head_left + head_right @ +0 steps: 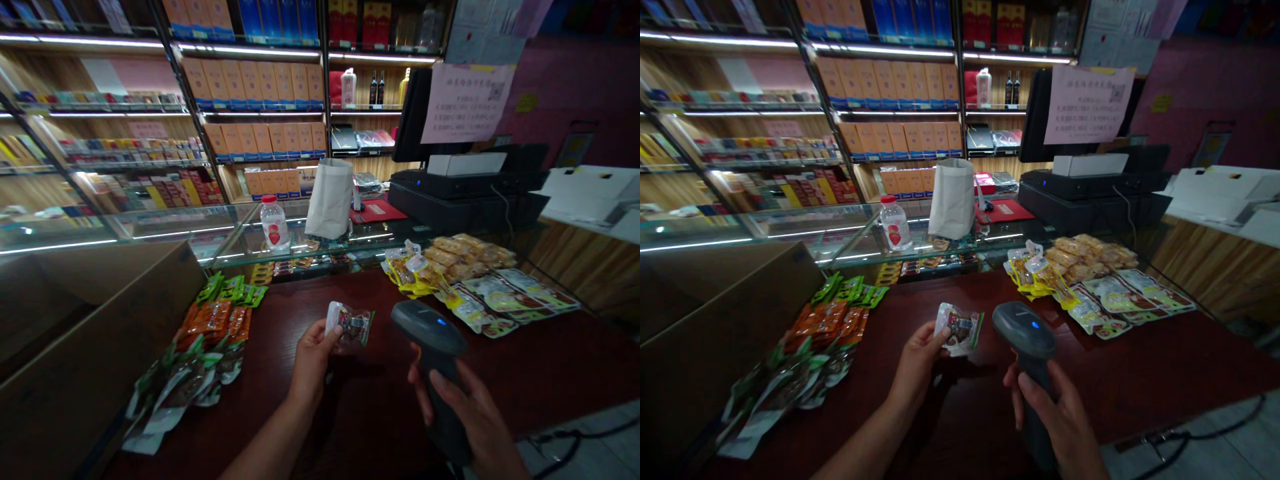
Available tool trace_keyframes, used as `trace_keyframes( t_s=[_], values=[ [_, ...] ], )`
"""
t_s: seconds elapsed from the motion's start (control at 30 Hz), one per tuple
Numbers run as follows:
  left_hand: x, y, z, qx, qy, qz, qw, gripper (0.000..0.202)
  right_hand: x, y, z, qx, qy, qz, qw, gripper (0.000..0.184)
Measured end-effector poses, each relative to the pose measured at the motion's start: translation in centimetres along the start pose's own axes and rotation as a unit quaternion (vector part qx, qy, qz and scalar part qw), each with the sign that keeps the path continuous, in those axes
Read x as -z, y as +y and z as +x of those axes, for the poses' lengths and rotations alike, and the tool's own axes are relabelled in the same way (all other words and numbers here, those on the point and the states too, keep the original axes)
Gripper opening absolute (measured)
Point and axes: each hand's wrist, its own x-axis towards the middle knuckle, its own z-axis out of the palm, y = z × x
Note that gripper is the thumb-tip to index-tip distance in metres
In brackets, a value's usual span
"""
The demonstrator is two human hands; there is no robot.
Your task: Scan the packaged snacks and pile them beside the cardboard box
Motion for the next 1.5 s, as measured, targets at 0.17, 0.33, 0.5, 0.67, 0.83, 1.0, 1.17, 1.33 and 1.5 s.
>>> trace_keyframes(
  t_s=[0.17,0.33,0.5,0.67,0.83,1.0,1.17,1.33,1.5],
  values=[
    [0.0,-0.5,0.3,-0.012,0.019,-0.039,0.999,0.041,-0.7,-0.2,-0.3,-0.027,-0.035,-0.061,0.997,0.042],
    [0.2,-0.8,0.4,-0.026,0.044,-0.045,0.998,0.039,-1.3,-0.3,-0.3,-0.059,-0.025,-0.077,0.995,0.05],
    [0.5,-1.0,0.8,-0.022,0.047,-0.058,0.997,0.04,-1.4,-0.3,-0.6,-0.052,-0.014,-0.067,0.996,0.05],
    [0.3,-1.0,0.7,-0.027,0.045,-0.053,0.997,0.039,-0.7,-0.2,-0.6,-0.07,-0.047,-0.079,0.993,0.049],
    [0.1,-0.7,0.5,-0.035,0.031,-0.031,0.998,0.034,-0.4,-0.2,-0.9,-0.067,-0.051,-0.06,0.995,0.046],
    [0.1,-0.6,0.4,-0.043,0.019,-0.019,0.999,0.032,-0.6,-0.1,-1.5,-0.054,-0.022,-0.046,0.997,0.046],
    [0.0,-0.5,0.0,-0.051,0.046,-0.04,0.997,0.043,0.6,0.3,-2.2,-0.086,-0.031,-0.079,0.993,0.057],
    [0.4,1.2,-2.0,-0.052,0.086,-0.099,0.99,0.037,2.6,0.9,-2.1,-0.128,-0.054,-0.115,0.984,0.06],
    [3.0,5.0,-6.4,-0.053,0.164,-0.149,0.974,0.01,3.9,1.8,-1.3,-0.152,-0.038,-0.128,0.979,0.067]
  ],
)
